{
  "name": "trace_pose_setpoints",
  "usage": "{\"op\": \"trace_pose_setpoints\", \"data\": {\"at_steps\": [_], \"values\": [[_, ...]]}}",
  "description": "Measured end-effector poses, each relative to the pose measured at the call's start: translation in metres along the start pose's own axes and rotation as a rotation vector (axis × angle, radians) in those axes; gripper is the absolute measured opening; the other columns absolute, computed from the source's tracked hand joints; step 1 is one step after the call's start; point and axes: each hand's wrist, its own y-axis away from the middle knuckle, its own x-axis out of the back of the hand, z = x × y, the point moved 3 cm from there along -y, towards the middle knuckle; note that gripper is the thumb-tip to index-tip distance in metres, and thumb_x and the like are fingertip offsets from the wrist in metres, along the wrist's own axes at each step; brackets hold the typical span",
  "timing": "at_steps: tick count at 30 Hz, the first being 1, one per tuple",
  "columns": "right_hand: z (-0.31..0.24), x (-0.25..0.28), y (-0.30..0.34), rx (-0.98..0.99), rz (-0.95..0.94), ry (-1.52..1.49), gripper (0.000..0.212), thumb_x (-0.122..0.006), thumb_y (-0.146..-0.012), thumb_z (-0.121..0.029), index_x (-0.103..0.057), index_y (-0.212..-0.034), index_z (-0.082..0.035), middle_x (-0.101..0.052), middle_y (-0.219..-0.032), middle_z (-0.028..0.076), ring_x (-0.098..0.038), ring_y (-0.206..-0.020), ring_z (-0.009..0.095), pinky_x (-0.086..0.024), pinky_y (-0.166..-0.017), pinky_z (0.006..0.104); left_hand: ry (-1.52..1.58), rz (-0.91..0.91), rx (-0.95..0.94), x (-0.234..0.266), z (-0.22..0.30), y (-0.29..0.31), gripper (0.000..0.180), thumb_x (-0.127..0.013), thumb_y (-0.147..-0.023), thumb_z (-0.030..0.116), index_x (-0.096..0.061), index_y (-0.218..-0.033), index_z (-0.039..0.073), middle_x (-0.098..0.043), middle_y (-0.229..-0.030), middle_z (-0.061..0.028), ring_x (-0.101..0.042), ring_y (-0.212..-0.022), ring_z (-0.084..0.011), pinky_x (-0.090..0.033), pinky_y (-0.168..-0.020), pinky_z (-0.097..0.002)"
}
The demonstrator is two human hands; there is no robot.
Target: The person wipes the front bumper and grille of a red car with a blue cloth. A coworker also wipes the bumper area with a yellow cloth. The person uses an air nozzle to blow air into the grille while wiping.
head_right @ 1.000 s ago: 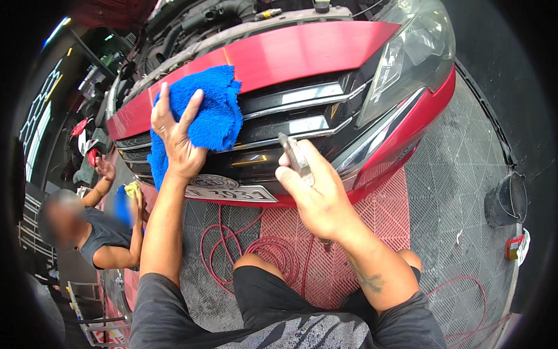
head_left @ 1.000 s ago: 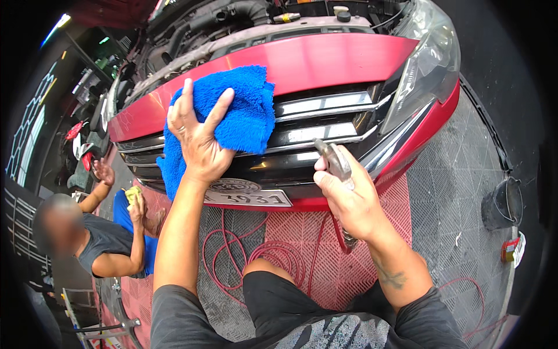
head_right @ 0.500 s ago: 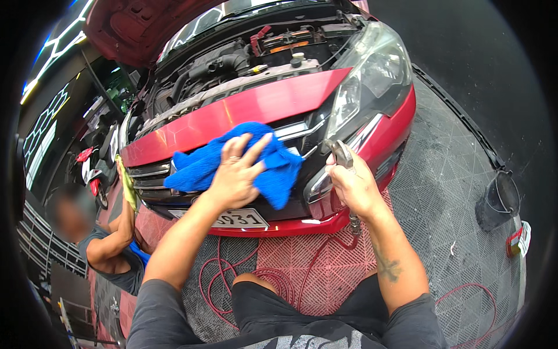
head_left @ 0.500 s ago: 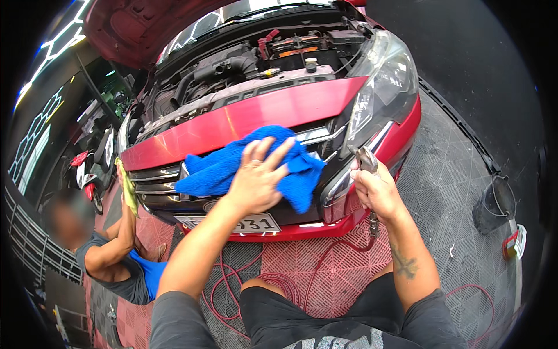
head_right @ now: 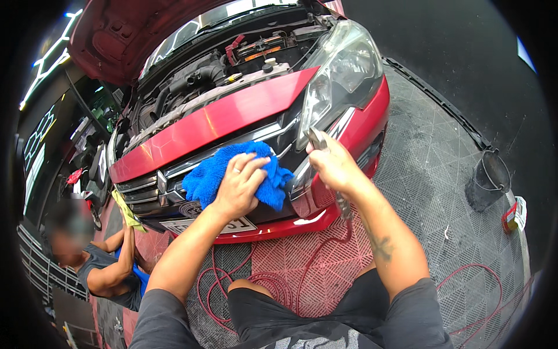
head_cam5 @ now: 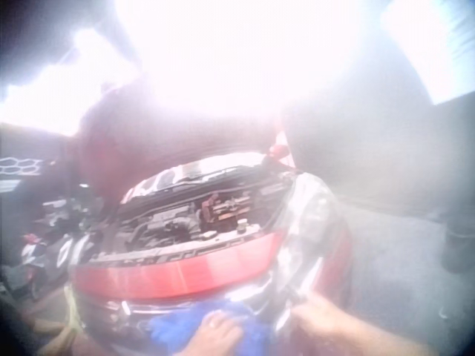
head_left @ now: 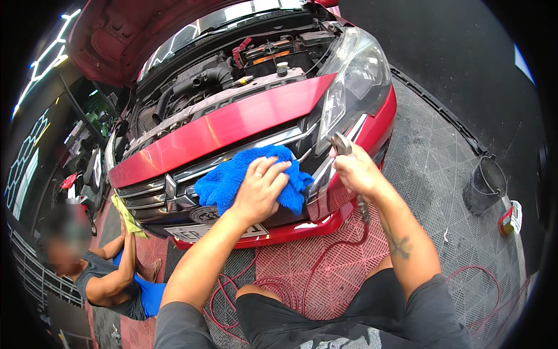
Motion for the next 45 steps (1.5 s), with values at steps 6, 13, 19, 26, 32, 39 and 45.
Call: {"op": "trace_pose_setpoints", "data": {"at_steps": [6, 13, 19, 26, 32, 39, 45], "values": [[-0.004, 0.008, 0.035, -0.011, -0.023, -0.11, 0.022, -0.056, -0.088, -0.007, -0.054, -0.11, -0.008, -0.052, -0.074, 0.0, -0.043, -0.048, 0.007, -0.036, -0.041, 0.026, -0.078, 0.577, 0.097, 0.023, -0.002, -0.121, 0.05, -0.07, -0.066, 0.002, -0.068, -0.116, 0.005, -0.062, -0.137, -0.0177, -0.057, -0.125, -0.0433, -0.044, -0.11, -0.0516], [0.008, 0.014, 0.056, 0.046, -0.051, -0.23, 0.02, -0.056, -0.09, -0.004, -0.052, -0.11, -0.008, -0.049, -0.068, -0.003, -0.039, -0.043, 0.006, -0.032, -0.039, 0.0261, -0.359, 0.03, 0.142, -0.033, 0.003, -0.178, 0.076, -0.07, -0.089, 0.039, -0.048, -0.157, 0.012, -0.042, -0.165, -0.0152, -0.038, -0.15, -0.0449, -0.023, -0.125, -0.0597], [0.031, 0.012, 0.06, 0.004, -0.069, -0.144, 0.026, -0.057, -0.09, -0.005, -0.054, -0.115, -0.007, -0.051, -0.07, -0.002, -0.041, -0.043, 0.007, -0.033, -0.039, 0.0249, -0.261, -0.188, -0.028, -0.072, 0.057, -0.054, 0.08, -0.074, -0.077, 0.026, -0.052, -0.153, 0.011, -0.044, -0.161, -0.0183, -0.038, -0.15, -0.0402, -0.024, -0.127, -0.05], [0.045, 0.038, 0.023, 0.04, 0.14, -0.114, 0.014, -0.055, -0.09, -0.008, -0.056, -0.104, -0.009, -0.053, -0.078, -0.002, -0.046, -0.056, 0.008, -0.038, -0.044, 0.0273, -0.124, -0.248, -0.01, 0.009, 0.032, 0.021, 0.038, -0.08, -0.068, 0.018, -0.067, -0.103, 0.013, -0.059, -0.086, -0.0068, -0.065, -0.079, -0.0282, -0.053, -0.064, -0.0415], [0.042, 0.09, -0.018, 0.042, 0.276, -0.109, 0.019, -0.055, -0.088, -0.008, -0.056, -0.107, -0.011, -0.052, -0.076, 0.001, -0.044, -0.049, 0.009, -0.037, -0.038, 0.0285, -0.346, 0.194, -0.01, 0.114, 0.015, -0.006, 0.051, -0.086, -0.068, 0.031, -0.075, -0.115, 0.015, -0.065, -0.101, -0.013, -0.066, -0.087, -0.0335, -0.056, -0.074, -0.044], [0.022, 0.108, -0.018, 0.013, 0.167, -0.111, 0.021, -0.056, -0.087, -0.009, -0.054, -0.108, -0.01, -0.05, -0.07, -0.002, -0.04, -0.046, 0.008, -0.036, -0.039, 0.0278, -0.152, -0.403, 0.191, 0.032, -0.008, 0.015, 0.073, -0.072, -0.084, 0.02, -0.055, -0.154, 0.032, -0.027, -0.172, -0.0169, -0.02, -0.158, -0.0482, -0.027, -0.127, -0.0545], [0.052, 0.017, 0.041, -0.146, -0.251, -0.185, 0.024, -0.055, -0.09, -0.006, -0.052, -0.115, -0.007, -0.048, -0.066, -0.003, -0.038, -0.043, 0.006, -0.033, -0.038, 0.0267, -0.021, -0.414, 0.212, -0.013, 0.012, 0.029, 0.084, -0.065, -0.083, 0.007, -0.044, -0.161, 0.03, -0.013, -0.176, -0.0168, -0.009, -0.159, -0.0534, -0.018, -0.13, -0.0574]]}}
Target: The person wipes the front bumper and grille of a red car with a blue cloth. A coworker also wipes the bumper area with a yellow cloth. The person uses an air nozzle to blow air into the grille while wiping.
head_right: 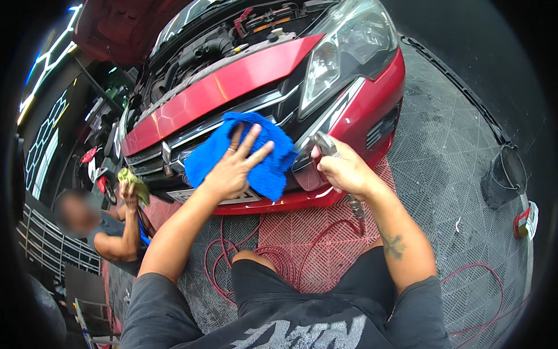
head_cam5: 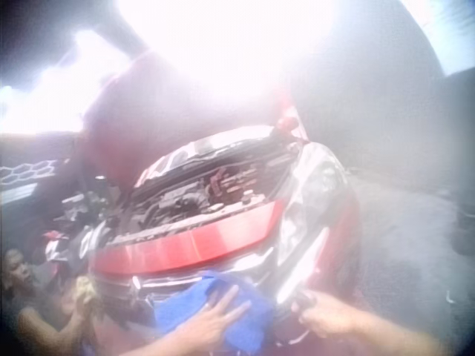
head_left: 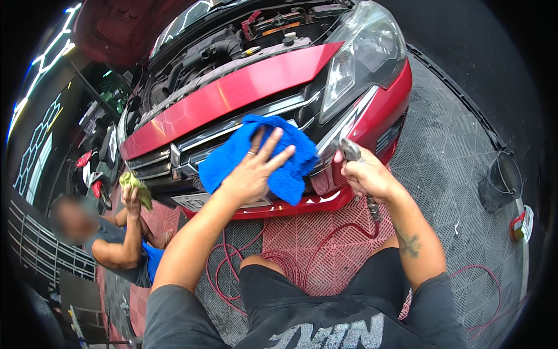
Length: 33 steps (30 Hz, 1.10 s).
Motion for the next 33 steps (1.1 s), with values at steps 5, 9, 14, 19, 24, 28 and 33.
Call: {"op": "trace_pose_setpoints", "data": {"at_steps": [5, 9, 14, 19, 24, 28, 33], "values": [[0.003, -0.05, -0.003, 0.0, -0.068, 0.144, 0.025, -0.057, -0.086, -0.007, -0.055, -0.111, -0.007, -0.05, -0.067, 0.0, -0.043, -0.045, 0.008, -0.036, -0.04, 0.0275, 0.396, 0.186, -0.185, -0.081, 0.034, 0.001, 0.094, -0.065, -0.084, 0.004, -0.031, -0.168, 0.027, -0.012, -0.177, -0.0149, -0.019, -0.161, -0.0395, -0.019, -0.131, -0.0504], [-0.022, -0.054, -0.029, 0.025, 0.126, 0.033, 0.023, -0.055, -0.09, -0.005, -0.055, -0.113, -0.008, -0.046, -0.065, -0.003, -0.037, -0.044, 0.008, -0.031, -0.039, 0.0282, 0.423, 0.21, -0.053, -0.099, 0.056, -0.002, 0.086, -0.067, -0.077, 0.005, -0.043, -0.16, 0.014, -0.03, -0.167, -0.0243, -0.031, -0.154, -0.046, -0.029, -0.126, -0.0502], [-0.039, -0.072, -0.041, -0.047, 0.09, 0.15, 0.023, -0.055, -0.092, -0.006, -0.055, -0.115, -0.008, -0.042, -0.062, -0.005, -0.035, -0.043, 0.007, -0.03, -0.04, 0.0274, 0.617, 0.191, 0.104, -0.103, 0.082, 0.017, 0.02, -0.069, -0.081, 0.015, -0.064, -0.098, 0.006, -0.063, -0.097, -0.0197, -0.064, -0.093, -0.043, -0.053, -0.081, -0.0486], [-0.03, -0.063, -0.033, -0.088, 0.13, 0.176, 0.025, -0.053, -0.092, -0.005, -0.054, -0.117, -0.007, -0.039, -0.062, -0.006, -0.031, -0.042, 0.006, -0.03, -0.041, 0.0279, 1.255, 0.508, 0.52, -0.124, 0.093, 0.075, 0.022, -0.061, -0.094, 0.015, -0.07, -0.109, 0.001, -0.075, -0.098, -0.0147, -0.073, -0.09, -0.0285, -0.056, -0.083, -0.0394], [-0.027, -0.054, -0.028, -0.066, 0.176, 0.177, 0.026, -0.052, -0.091, -0.004, -0.054, -0.117, -0.007, -0.039, -0.062, -0.005, -0.033, -0.042, 0.007, -0.031, -0.042, 0.028, 2.018, 0.806, 0.603, -0.095, 0.092, 0.105, 0.027, -0.054, -0.106, 0.014, -0.068, -0.121, -0.003, -0.073, -0.115, -0.0101, -0.07, -0.104, -0.0186, -0.055, -0.094, -0.034], [-0.036, -0.043, -0.025, -0.096, 0.212, 0.188, 0.027, -0.053, -0.09, -0.004, -0.055, -0.117, -0.007, -0.04, -0.063, -0.004, -0.034, -0.042, 0.007, -0.034, -0.042, 0.0285, 1.802, 0.965, 0.457, -0.009, 0.083, 0.091, 0.033, -0.053, -0.107, 0.02, -0.065, -0.125, -0.006, -0.07, -0.123, -0.015, -0.068, -0.108, -0.0231, -0.054, -0.097, -0.0365], [-0.042, -0.033, -0.024, -0.01, 0.229, 0.077, 0.027, -0.054, -0.09, -0.005, -0.055, -0.118, -0.007, -0.042, -0.065, -0.003, -0.034, -0.043, 0.007, -0.033, -0.042, 0.0275, 1.711, 1.135, 0.257, 0.052, 0.064, 0.069, 0.043, -0.063, -0.101, 0.022, -0.059, -0.135, -0.004, -0.067, -0.13, -0.0163, -0.067, -0.109, -0.0268, -0.053, -0.098, -0.0408]]}}
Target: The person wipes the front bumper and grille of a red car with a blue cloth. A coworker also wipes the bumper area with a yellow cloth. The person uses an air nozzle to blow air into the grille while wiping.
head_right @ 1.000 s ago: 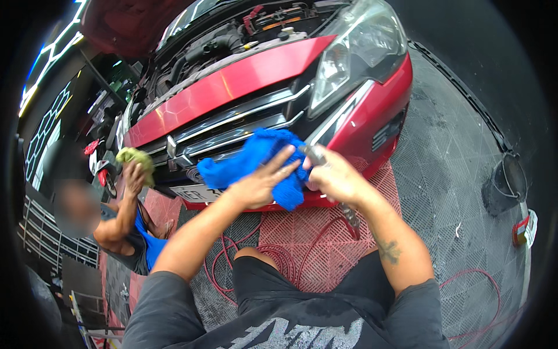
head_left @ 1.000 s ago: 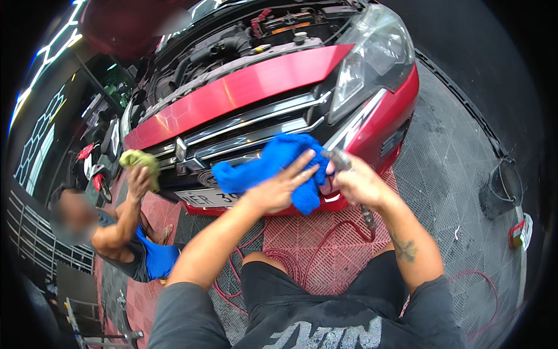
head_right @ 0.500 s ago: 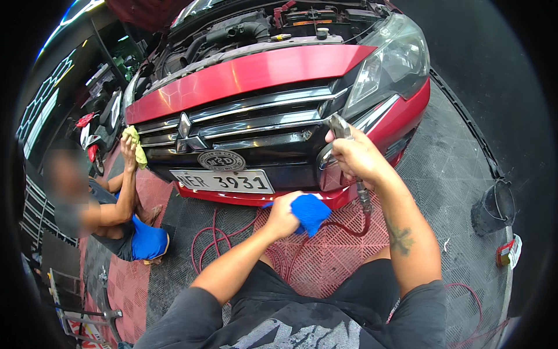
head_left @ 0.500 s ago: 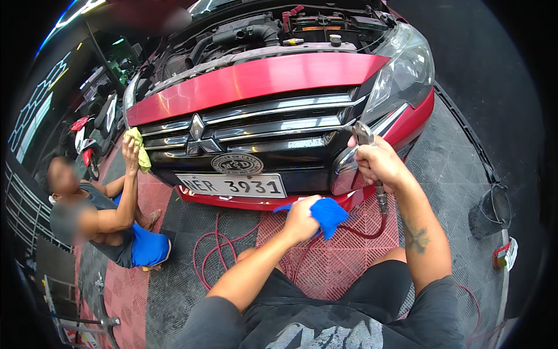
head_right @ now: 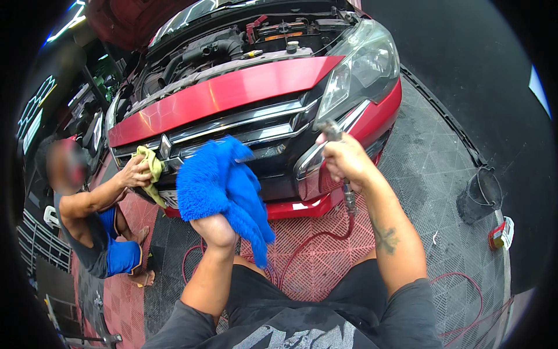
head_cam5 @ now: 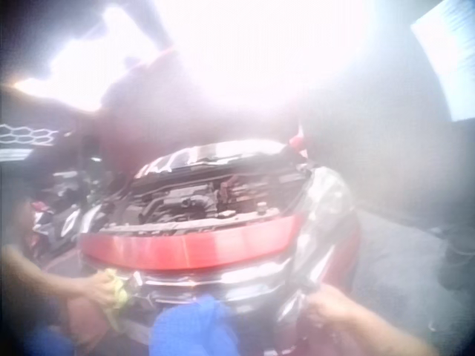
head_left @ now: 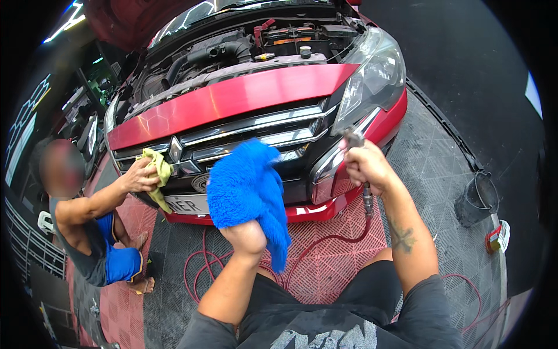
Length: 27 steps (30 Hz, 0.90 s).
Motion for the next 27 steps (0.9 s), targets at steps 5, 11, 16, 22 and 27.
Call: {"op": "trace_pose_setpoints", "data": {"at_steps": [5, 11, 16, 22, 27], "values": [[-0.006, 0.018, 0.012, 0.072, 0.021, -0.035, 0.027, -0.051, -0.091, -0.006, -0.054, -0.118, -0.007, -0.042, -0.063, -0.004, -0.033, -0.043, 0.007, -0.034, -0.041, 0.0289, -1.126, -0.117, -0.74, -0.05, -0.042, -0.068, 0.078, -0.076, -0.088, 0.027, -0.045, -0.156, 0.006, -0.044, -0.16, -0.0222, -0.042, -0.144, -0.0439, -0.03, -0.12, -0.056], [-0.022, -0.013, 0.037, 0.207, -0.065, -0.065, 0.022, -0.053, -0.093, -0.004, -0.055, -0.115, -0.005, -0.044, -0.067, -0.002, -0.035, -0.042, 0.006, -0.03, -0.039, 0.0254, -1.709, -0.572, -0.646, -0.084, -0.135, -0.097, 0.077, -0.06, -0.092, 0.045, -0.041, -0.163, 0.021, -0.026, -0.173, -0.0182, -0.019, -0.158, -0.0489, -0.011, -0.125, -0.0687], [0.005, -0.054, 0.012, 0.191, -0.264, 0.265, 0.029, -0.054, -0.091, -0.004, -0.057, -0.119, -0.005, -0.053, -0.074, 0.0, -0.04, -0.046, 0.007, -0.032, -0.041, 0.025, -1.7, -0.72, -0.885, -0.079, -0.174, -0.075, 0.071, -0.054, -0.094, 0.043, -0.048, -0.158, 0.014, -0.029, -0.172, -0.0149, -0.018, -0.161, -0.0406, -0.01, -0.129, -0.0596], [0.002, -0.087, -0.011, 0.119, -0.251, 0.366, 0.026, -0.052, -0.09, -0.011, -0.058, -0.114, -0.005, -0.055, -0.081, 0.003, -0.051, -0.062, 0.012, -0.043, -0.051, 0.0299, -1.513, -0.515, -0.435, -0.02, -0.142, -0.031, 0.068, -0.057, -0.095, 0.05, -0.049, -0.158, 0.024, -0.032, -0.171, -0.0135, -0.023, -0.158, -0.0452, -0.012, -0.126, -0.0651], [0.01, -0.125, -0.024, -0.094, -0.251, 0.241, 0.021, -0.053, -0.095, -0.008, -0.057, -0.116, -0.009, -0.044, -0.068, -0.001, -0.033, -0.045, 0.009, -0.025, -0.041, 0.028, -1.621, -0.569, -0.561, 0.002, -0.144, -0.031, 0.065, -0.054, -0.093, 0.052, -0.055, -0.154, 0.027, -0.033, -0.171, -0.0134, -0.025, -0.157, -0.0448, -0.014, -0.127, -0.0604]]}}
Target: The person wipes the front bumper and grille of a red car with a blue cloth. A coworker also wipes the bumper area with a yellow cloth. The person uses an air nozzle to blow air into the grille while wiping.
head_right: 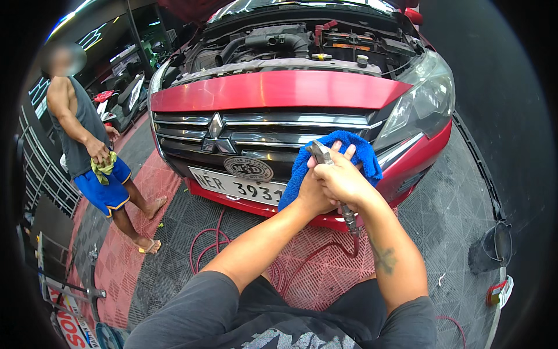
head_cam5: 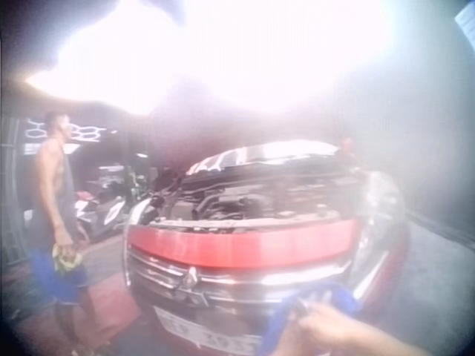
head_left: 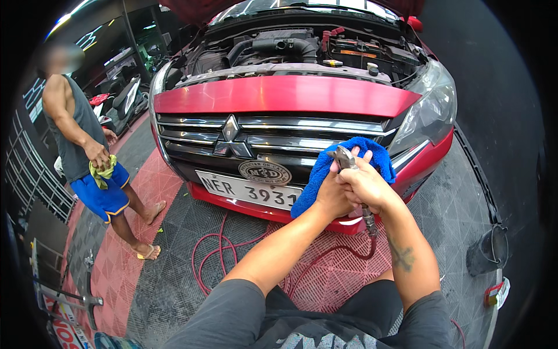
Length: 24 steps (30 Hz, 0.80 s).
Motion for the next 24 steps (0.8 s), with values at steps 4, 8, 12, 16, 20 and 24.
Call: {"op": "trace_pose_setpoints", "data": {"at_steps": [4, 8, 12, 16, 20, 24], "values": [[0.046, -0.011, -0.062, 0.273, 0.504, 0.728, 0.023, -0.054, -0.098, -0.02, -0.063, -0.117, -0.011, -0.055, -0.091, 0.006, -0.048, -0.07, 0.02, -0.037, -0.059, 0.0368, 0.094, 0.048, 0.16, -0.01, -0.015, 0.001, 0.064, -0.051, -0.095, 0.051, -0.055, -0.153, 0.024, -0.034, -0.17, -0.0152, -0.026, -0.158, -0.0434, -0.014, -0.127, -0.0614], [0.073, -0.049, -0.078, 0.759, 1.435, 1.416, 0.037, -0.058, -0.1, -0.046, -0.071, -0.123, -0.02, -0.064, -0.143, 0.013, -0.057, -0.134, 0.043, -0.049, -0.107, 0.0599, 0.119, 0.1, 0.164, -0.013, -0.006, 0.002, 0.07, -0.043, -0.099, 0.047, -0.036, -0.165, 0.025, -0.023, -0.175, -0.0111, -0.018, -0.161, -0.0389, -0.011, -0.129, -0.0568], [0.041, -0.078, -0.071, 0.979, 1.474, 1.359, 0.044, -0.063, -0.091, -0.062, -0.073, -0.111, -0.025, -0.065, -0.135, 0.022, -0.058, -0.129, 0.053, -0.046, -0.101, 0.0715, -0.049, 0.303, 0.068, 0.0, -0.019, 0.0, 0.067, -0.059, -0.088, 0.051, -0.06, -0.145, 0.015, -0.041, -0.165, -0.0189, -0.031, -0.155, -0.0438, -0.022, -0.125, -0.062], [0.016, -0.075, -0.073, 0.683, 0.704, 1.107, 0.024, -0.058, -0.096, -0.029, -0.064, -0.114, -0.015, -0.065, -0.113, 0.014, -0.063, -0.098, 0.033, -0.052, -0.079, 0.0456, 0.684, 0.364, 0.296, 0.019, -0.046, 0.007, 0.055, -0.06, -0.092, 0.043, -0.061, -0.139, 0.014, -0.054, -0.147, -0.0165, -0.049, -0.138, -0.0391, -0.04, -0.112, -0.0538], [-0.058, -0.094, -0.024, -0.056, -0.217, 0.131, 0.025, -0.055, -0.094, -0.008, -0.055, -0.119, -0.008, -0.041, -0.064, -0.004, -0.032, -0.044, 0.006, -0.029, -0.041, 0.0279, 0.865, 0.156, 0.496, 0.084, -0.087, 0.033, 0.041, -0.065, -0.092, 0.034, -0.063, -0.127, 0.012, -0.065, -0.127, -0.0142, -0.064, -0.117, -0.0354, -0.055, -0.097, -0.0462], [-0.075, -0.091, -0.01, 0.029, -0.287, 0.162, 0.023, -0.053, -0.088, -0.008, -0.053, -0.111, -0.004, -0.049, -0.072, 0.001, -0.04, -0.045, 0.009, -0.036, -0.04, 0.03, -0.132, -0.084, 0.557, 0.147, -0.132, 0.032, 0.032, -0.074, -0.08, 0.016, -0.066, -0.107, 0.001, -0.065, -0.109, -0.018, -0.064, -0.106, -0.0388, -0.058, -0.09, -0.045]]}}
